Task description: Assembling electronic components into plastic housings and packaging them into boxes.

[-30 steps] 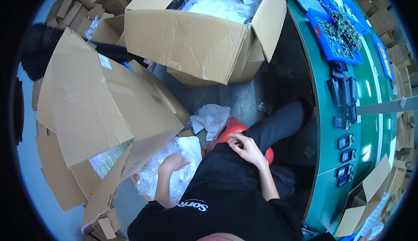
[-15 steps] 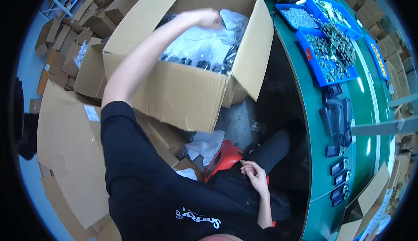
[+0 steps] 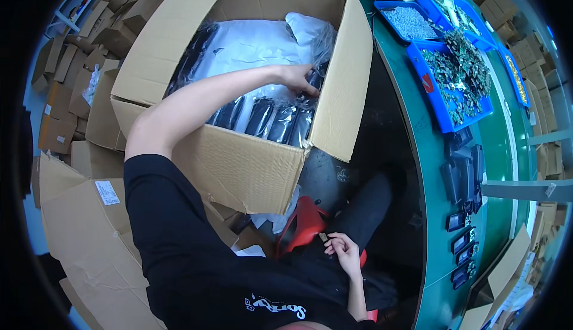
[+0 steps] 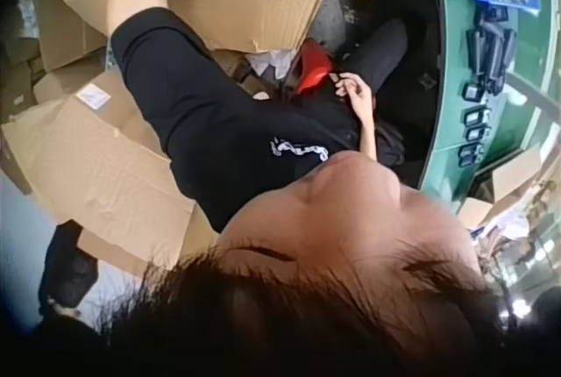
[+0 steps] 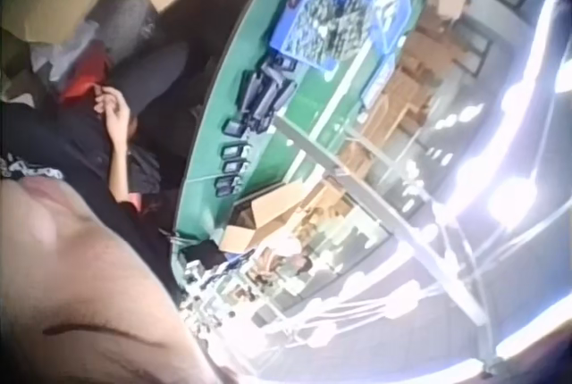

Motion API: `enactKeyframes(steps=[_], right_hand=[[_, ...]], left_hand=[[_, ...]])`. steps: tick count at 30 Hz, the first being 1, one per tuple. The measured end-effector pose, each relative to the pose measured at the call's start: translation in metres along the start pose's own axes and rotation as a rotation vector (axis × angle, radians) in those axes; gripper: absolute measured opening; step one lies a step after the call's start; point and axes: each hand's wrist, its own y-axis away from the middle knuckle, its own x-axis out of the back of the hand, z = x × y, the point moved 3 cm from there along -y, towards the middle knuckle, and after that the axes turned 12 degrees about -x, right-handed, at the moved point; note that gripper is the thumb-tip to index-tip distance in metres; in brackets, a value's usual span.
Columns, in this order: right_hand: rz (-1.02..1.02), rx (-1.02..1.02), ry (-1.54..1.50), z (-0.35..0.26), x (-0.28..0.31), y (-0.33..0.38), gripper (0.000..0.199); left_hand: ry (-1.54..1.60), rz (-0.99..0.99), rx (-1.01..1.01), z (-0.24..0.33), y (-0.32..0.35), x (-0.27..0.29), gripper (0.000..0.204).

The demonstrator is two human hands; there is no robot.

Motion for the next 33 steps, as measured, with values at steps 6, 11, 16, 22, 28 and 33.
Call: enactKeyframes(steps=[6, 11, 16, 22, 28, 33], right_hand=[[0.025, -0.014, -0.024, 0.003, 0.007, 0.000, 0.024], [0.032, 0.007, -0.053, 0.009, 0.009, 0.003, 0.024], [0.045, 0.023, -0.067, 0.008, 0.010, 0.006, 0.024], [0.058, 0.017, -0.069, 0.009, 0.012, 0.009, 0.023], [0.075, 0.009, -0.072, 0.009, 0.012, 0.006, 0.023], [0.059, 0.012, -0.095, 0.009, 0.011, 0.003, 0.023]], left_hand=[[-0.123, -0.153, 0.035, 0.056, 0.028, 0.064, 0.084], [-0.179, -0.493, 0.153, 0.049, 0.056, 0.056, 0.082], [-0.202, -0.654, 0.405, 0.046, 0.063, 0.036, 0.083], [-0.377, -0.685, 0.461, 0.024, 0.052, 0.016, 0.082], [-0.513, -0.670, 0.312, 0.016, 0.045, 0.008, 0.071], [-0.640, -0.514, 0.023, 0.021, 0.041, 0.017, 0.047]])
